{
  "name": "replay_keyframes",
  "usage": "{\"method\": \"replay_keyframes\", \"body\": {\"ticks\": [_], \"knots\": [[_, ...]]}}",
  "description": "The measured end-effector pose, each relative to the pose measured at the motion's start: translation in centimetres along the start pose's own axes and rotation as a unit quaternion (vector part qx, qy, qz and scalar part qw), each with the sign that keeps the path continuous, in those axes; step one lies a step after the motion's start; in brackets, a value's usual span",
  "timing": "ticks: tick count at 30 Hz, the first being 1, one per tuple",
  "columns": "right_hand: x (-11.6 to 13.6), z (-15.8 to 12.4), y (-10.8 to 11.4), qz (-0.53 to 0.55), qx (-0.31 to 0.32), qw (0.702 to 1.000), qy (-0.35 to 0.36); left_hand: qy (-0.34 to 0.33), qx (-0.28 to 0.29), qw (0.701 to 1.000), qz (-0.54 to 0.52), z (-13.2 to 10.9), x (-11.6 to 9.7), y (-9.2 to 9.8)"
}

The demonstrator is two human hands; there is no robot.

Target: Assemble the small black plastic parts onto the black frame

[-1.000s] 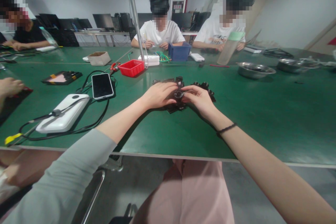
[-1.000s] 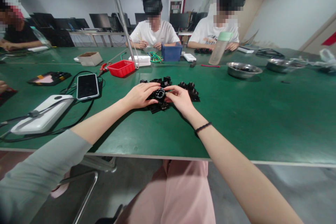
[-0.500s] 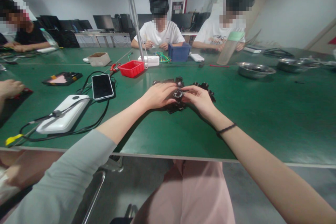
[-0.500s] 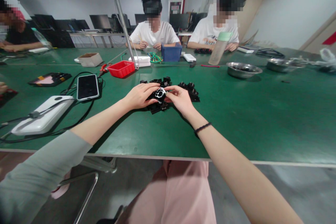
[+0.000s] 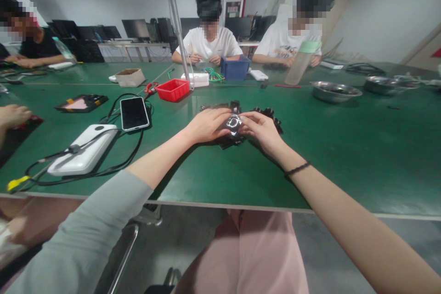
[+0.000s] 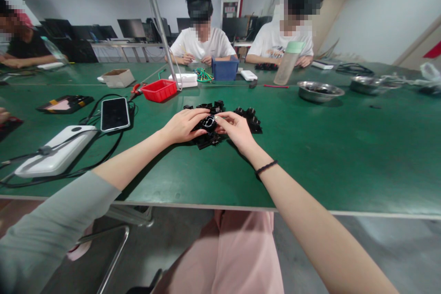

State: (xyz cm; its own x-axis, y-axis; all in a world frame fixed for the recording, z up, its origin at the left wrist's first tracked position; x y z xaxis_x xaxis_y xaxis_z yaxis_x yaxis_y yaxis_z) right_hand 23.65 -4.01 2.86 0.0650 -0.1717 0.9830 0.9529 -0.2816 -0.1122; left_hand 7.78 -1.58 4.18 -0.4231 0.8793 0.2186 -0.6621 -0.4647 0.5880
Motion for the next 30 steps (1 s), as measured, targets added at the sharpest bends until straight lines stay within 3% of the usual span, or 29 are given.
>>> {"method": "replay_keyframes", "body": {"ticks": [15, 30], "knots": [[0.52, -0.35, -0.03, -0.028, 0.013, 0.999, 0.043, -0.006, -0.015, 1.000, -0.003, -0.04, -0.02, 0.12], [0.65, -0.38, -0.15, -0.032, 0.012, 0.999, 0.040, 0.008, 0.003, 1.000, -0.004, -0.10, 0.11, -0.09]]}}
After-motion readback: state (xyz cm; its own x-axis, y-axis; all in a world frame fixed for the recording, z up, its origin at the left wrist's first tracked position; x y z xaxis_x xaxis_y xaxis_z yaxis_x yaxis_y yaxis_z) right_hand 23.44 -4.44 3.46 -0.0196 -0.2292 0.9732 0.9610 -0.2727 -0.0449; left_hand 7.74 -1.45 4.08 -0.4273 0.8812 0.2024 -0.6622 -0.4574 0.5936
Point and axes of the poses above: each hand's wrist, its own z-axis towards the middle knuckle, its own y-axis out of the back of the hand, x = y × z, the point moved 6 cm from there along z, towards the middle knuckle, and after that the axes turned 15 degrees about -x, right-handed, at the moved point
